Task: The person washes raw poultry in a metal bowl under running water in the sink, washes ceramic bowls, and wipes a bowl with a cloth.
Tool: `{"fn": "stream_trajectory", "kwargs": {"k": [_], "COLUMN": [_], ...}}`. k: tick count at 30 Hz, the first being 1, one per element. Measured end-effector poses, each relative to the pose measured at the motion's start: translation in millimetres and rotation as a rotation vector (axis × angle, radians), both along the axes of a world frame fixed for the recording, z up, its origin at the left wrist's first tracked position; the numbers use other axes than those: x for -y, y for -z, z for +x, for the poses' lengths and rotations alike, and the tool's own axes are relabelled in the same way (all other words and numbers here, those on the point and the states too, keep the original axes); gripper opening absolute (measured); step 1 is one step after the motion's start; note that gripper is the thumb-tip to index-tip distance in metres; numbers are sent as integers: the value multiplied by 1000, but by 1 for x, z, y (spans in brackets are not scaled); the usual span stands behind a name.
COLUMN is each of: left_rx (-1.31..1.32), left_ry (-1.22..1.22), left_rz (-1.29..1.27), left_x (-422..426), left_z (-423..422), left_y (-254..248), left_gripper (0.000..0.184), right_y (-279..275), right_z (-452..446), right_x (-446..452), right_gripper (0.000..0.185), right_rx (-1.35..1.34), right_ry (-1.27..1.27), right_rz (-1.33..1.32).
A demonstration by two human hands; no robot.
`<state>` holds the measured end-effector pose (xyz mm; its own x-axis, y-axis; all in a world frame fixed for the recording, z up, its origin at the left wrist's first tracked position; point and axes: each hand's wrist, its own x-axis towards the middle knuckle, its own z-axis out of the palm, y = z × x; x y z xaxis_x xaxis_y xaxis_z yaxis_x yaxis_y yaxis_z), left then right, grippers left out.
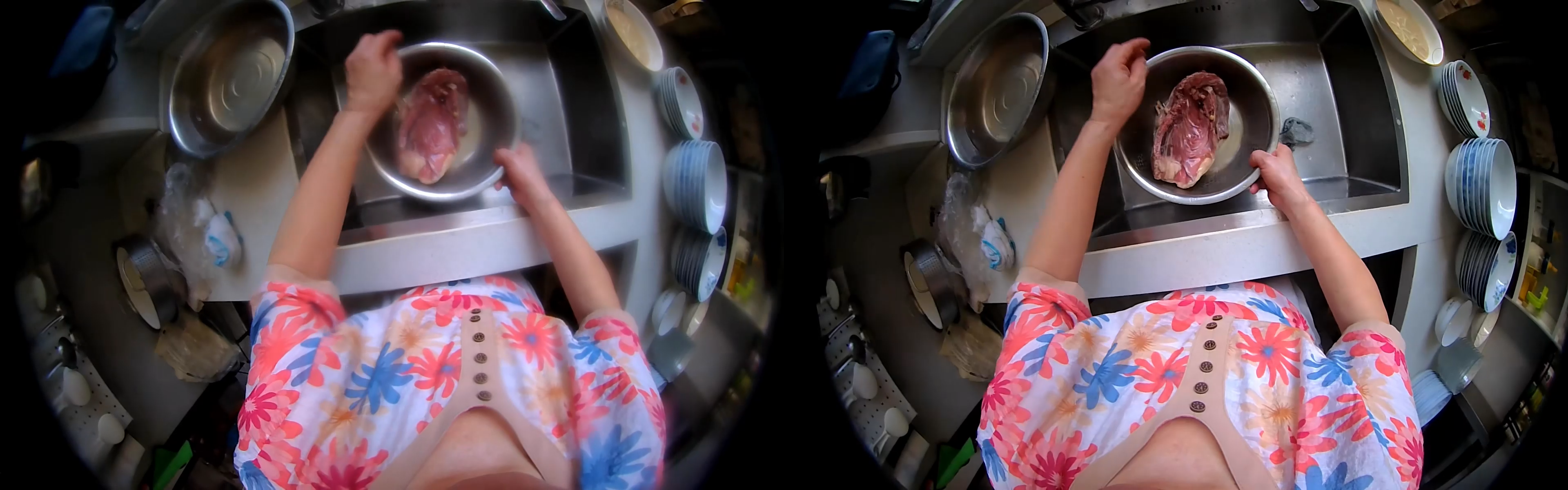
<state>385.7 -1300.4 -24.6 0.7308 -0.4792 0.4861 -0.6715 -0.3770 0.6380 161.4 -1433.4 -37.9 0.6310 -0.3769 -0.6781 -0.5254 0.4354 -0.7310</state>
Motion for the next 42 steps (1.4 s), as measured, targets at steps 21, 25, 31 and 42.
{"fn": "stream_trajectory", "kwargs": {"k": [21,25,31,42], "left_rx": [64,529,-34,-541], "left_ry": [-22,-130,105,72], "left_rz": [9,399,117,620], "left_x": [86,86,55,-8], "left_z": [110,114,88,-19], "left_y": [-55,-23,-63,13], "left_gripper": [51,51,37,51], "right_y": [-9,-9,-5,16], "right_z": [2,2,15,40], "right_x": [-3,-4,-5,-14], "right_gripper": [19,18,14,12], "right_rx": [-59,-37,-66,24], "right_ry": [8,16,23,71], "right_rz": [-14,-6,13,65]}}
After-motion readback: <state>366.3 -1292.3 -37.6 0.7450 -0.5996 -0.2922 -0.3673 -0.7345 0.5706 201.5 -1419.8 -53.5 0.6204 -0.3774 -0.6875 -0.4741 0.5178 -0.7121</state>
